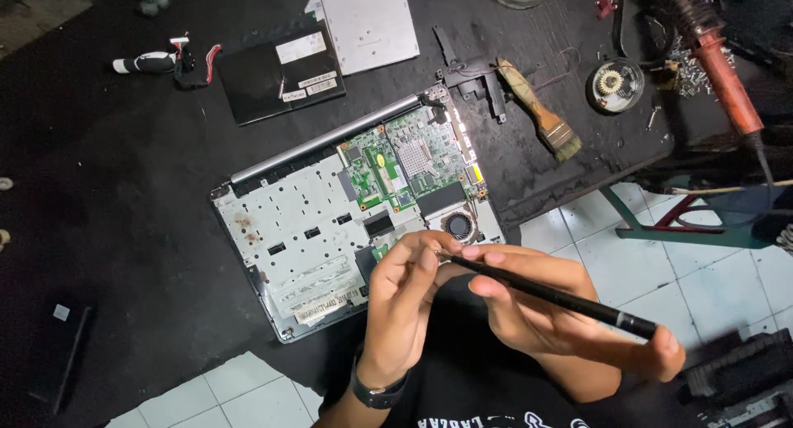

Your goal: Connecting internal cables and installing a cooling fan inside a laptop chassis during a repair.

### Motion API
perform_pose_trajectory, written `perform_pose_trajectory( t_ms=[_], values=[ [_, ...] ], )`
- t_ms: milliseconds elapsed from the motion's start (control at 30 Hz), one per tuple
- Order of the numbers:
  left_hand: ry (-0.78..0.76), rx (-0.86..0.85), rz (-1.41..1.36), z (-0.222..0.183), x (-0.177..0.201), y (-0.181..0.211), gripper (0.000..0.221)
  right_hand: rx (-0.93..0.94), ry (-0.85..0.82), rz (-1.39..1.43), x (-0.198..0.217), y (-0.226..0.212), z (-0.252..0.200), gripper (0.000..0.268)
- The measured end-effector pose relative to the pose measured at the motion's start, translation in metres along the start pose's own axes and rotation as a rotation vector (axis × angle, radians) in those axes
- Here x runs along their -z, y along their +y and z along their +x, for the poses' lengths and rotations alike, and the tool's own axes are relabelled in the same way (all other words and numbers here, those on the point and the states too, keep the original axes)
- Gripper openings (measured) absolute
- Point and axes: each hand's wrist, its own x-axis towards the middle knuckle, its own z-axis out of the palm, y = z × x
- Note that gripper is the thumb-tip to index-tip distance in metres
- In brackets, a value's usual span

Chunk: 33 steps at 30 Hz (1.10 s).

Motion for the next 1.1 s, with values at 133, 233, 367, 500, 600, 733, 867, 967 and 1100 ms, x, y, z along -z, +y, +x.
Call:
perform_pose_trajectory(
  t_ms=[133, 233, 367, 500, 600, 733, 867, 967, 1100],
  values=[
    [0.008, -0.008, 0.034, 0.000, 0.000, 0.001, 0.020, 0.000, 0.000, 0.012, -0.002, 0.000, 0.003, 0.021],
    [0.012, 0.013, -0.002, 0.002, 0.000, 0.000, 0.022, 0.023, 0.046, 0.064, -0.004, 0.004, 0.005, 0.021],
    [0.019, -0.034, 0.032, 0.005, 0.007, -0.004, 0.018, 0.085, 0.115, -0.029, -0.006, 0.007, 0.009, 0.021],
    [-0.037, -0.344, 0.893, 0.014, 0.012, 0.012, 0.015, 0.258, 0.178, -0.245, -0.001, 0.008, 0.018, 0.042],
    [-0.098, -0.438, 1.388, 0.020, 0.032, 0.007, 0.024, 0.386, 0.058, -0.259, 0.002, 0.002, 0.046, 0.078],
    [-0.135, -0.417, 1.570, 0.025, 0.043, -0.006, 0.031, 0.323, -0.057, -0.288, 0.033, 0.037, 0.024, 0.087],
    [-0.158, -0.478, 1.515, 0.027, 0.035, -0.005, 0.038, 0.308, -0.143, -0.274, 0.051, 0.064, 0.005, 0.082],
    [-0.148, -0.483, 1.535, 0.027, 0.036, -0.008, 0.040, 0.321, -0.165, -0.288, 0.051, 0.062, 0.001, 0.081],
    [-0.167, -0.479, 1.533, 0.030, 0.041, -0.011, 0.040, 0.324, -0.162, -0.303, 0.052, 0.063, -0.002, 0.085]
  ],
)
